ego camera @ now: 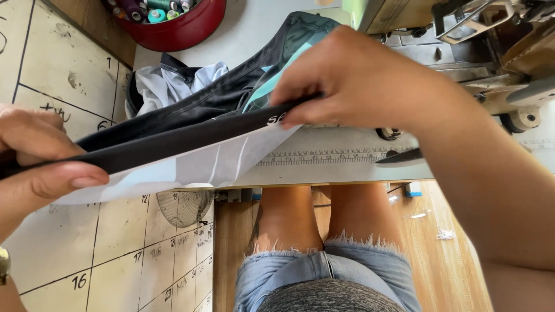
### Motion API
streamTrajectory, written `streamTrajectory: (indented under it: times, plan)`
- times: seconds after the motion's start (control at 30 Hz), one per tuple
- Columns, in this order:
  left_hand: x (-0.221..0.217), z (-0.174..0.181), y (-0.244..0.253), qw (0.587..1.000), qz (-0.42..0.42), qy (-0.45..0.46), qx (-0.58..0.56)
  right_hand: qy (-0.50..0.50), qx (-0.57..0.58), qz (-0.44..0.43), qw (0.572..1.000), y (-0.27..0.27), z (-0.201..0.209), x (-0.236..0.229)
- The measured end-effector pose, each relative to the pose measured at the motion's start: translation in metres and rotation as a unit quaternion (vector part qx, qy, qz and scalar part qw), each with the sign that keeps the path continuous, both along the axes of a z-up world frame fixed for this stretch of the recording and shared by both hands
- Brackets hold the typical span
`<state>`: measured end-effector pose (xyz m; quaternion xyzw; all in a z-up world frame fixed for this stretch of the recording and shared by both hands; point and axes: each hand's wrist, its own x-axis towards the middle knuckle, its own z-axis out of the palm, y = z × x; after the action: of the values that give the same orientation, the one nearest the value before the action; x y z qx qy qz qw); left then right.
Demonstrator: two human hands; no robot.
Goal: Trimming excess fabric from the hem of a jersey and folding the edge in preparation for sewing.
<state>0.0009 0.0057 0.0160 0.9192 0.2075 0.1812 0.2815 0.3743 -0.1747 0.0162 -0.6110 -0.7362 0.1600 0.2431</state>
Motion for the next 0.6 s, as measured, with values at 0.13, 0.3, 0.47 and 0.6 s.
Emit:
streamTrajectory:
  times: [0.13,0.3,0.47,0.6]
  plan:
    - [0.01,-0.004,-0.026,0.995,-0.004,-0.091,-0.028,-0.03,0.067,0.13,0.989,0.011,0.022,-0.045]
    - [0.072,-0.039,-0.079,0.961,-0.026,-0.275,-0.017,-0.065,0.163,0.166,0.97,-0.013,0.039,-0.063]
    - [0.152,-0.134,-0.068,0.962,-0.067,-0.217,0.151,-0.034,0.177,0.089,0.98,-0.103,0.028,-0.047]
    - [0.16,-0.16,-0.045,0.92,-0.055,-0.339,0.188,-0.056,0.086,-0.048,0.994,-0.169,-0.016,-0.056]
